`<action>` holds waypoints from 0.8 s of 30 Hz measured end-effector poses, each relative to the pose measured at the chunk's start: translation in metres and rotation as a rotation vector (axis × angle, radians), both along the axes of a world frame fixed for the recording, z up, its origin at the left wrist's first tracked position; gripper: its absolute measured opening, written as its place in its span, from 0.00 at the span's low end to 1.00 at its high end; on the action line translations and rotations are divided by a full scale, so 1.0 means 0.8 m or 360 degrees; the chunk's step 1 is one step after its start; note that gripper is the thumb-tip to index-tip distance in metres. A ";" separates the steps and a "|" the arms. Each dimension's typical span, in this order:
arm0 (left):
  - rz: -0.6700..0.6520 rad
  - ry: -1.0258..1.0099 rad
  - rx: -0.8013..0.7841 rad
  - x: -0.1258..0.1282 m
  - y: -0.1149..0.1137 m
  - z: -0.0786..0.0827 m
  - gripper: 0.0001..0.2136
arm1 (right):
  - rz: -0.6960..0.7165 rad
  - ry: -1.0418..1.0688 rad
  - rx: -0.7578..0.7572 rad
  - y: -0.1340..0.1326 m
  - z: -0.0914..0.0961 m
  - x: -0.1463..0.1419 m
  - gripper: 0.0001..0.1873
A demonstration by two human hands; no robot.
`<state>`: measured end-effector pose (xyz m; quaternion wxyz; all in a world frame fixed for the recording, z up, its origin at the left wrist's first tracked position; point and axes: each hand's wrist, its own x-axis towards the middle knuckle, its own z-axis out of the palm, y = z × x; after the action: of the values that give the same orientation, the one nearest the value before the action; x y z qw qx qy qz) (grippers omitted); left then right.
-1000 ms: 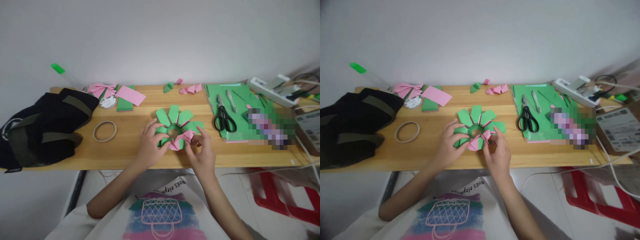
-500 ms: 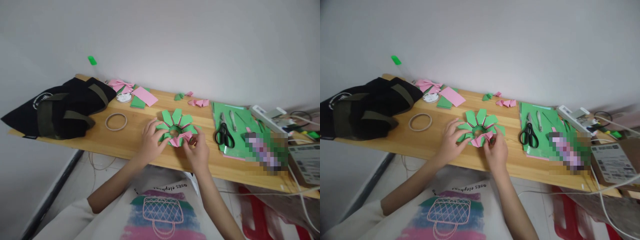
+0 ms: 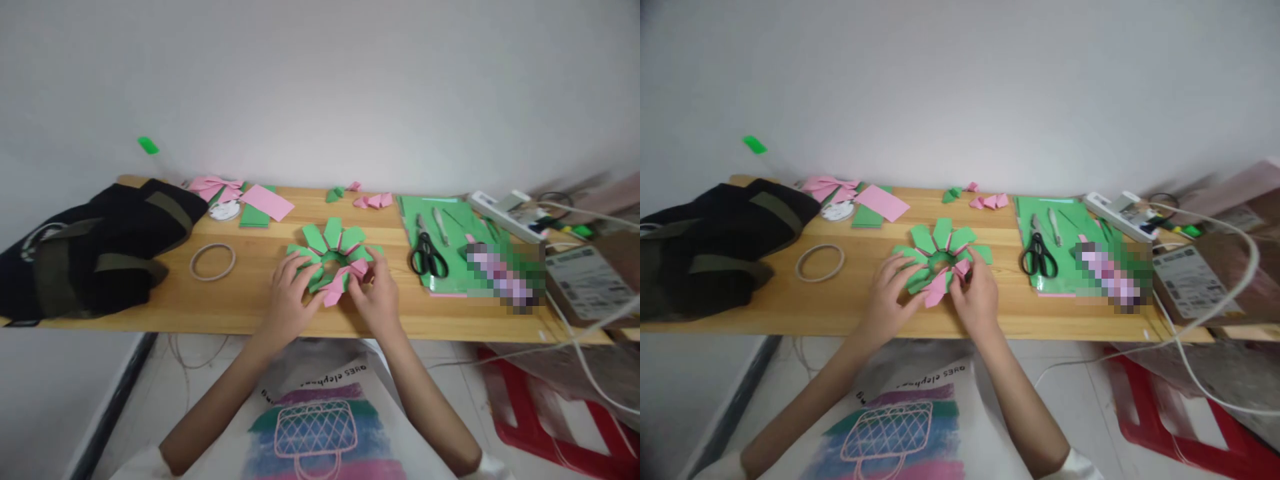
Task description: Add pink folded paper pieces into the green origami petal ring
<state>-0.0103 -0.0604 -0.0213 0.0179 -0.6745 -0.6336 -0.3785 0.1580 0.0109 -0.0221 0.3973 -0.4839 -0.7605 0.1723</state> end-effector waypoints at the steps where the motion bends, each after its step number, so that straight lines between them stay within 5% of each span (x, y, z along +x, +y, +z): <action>1: -0.0007 0.0007 0.0006 0.000 0.000 -0.001 0.14 | 0.0013 -0.0004 0.0023 -0.001 0.000 0.001 0.25; 11: -0.0280 0.0117 -0.0108 -0.009 0.007 0.004 0.08 | 0.0010 -0.0097 0.0233 -0.021 -0.005 0.061 0.29; 18: -0.0592 0.0121 -0.0325 -0.032 0.028 0.022 0.09 | -0.0860 -0.0317 0.0123 0.067 0.002 0.249 0.40; 21: -0.0665 0.0177 -0.0368 -0.038 0.037 0.033 0.10 | -0.0850 -0.0490 -0.0083 0.107 0.008 0.310 0.44; 24: -0.0764 0.0260 -0.0383 -0.043 0.046 0.042 0.09 | -0.0723 -0.0652 -0.0282 0.136 0.010 0.333 0.41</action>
<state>-0.0450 -0.0233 0.0126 -0.1014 -0.8308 -0.4927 -0.2383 0.4248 0.1199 -0.0140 0.2204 -0.6986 -0.6793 0.0439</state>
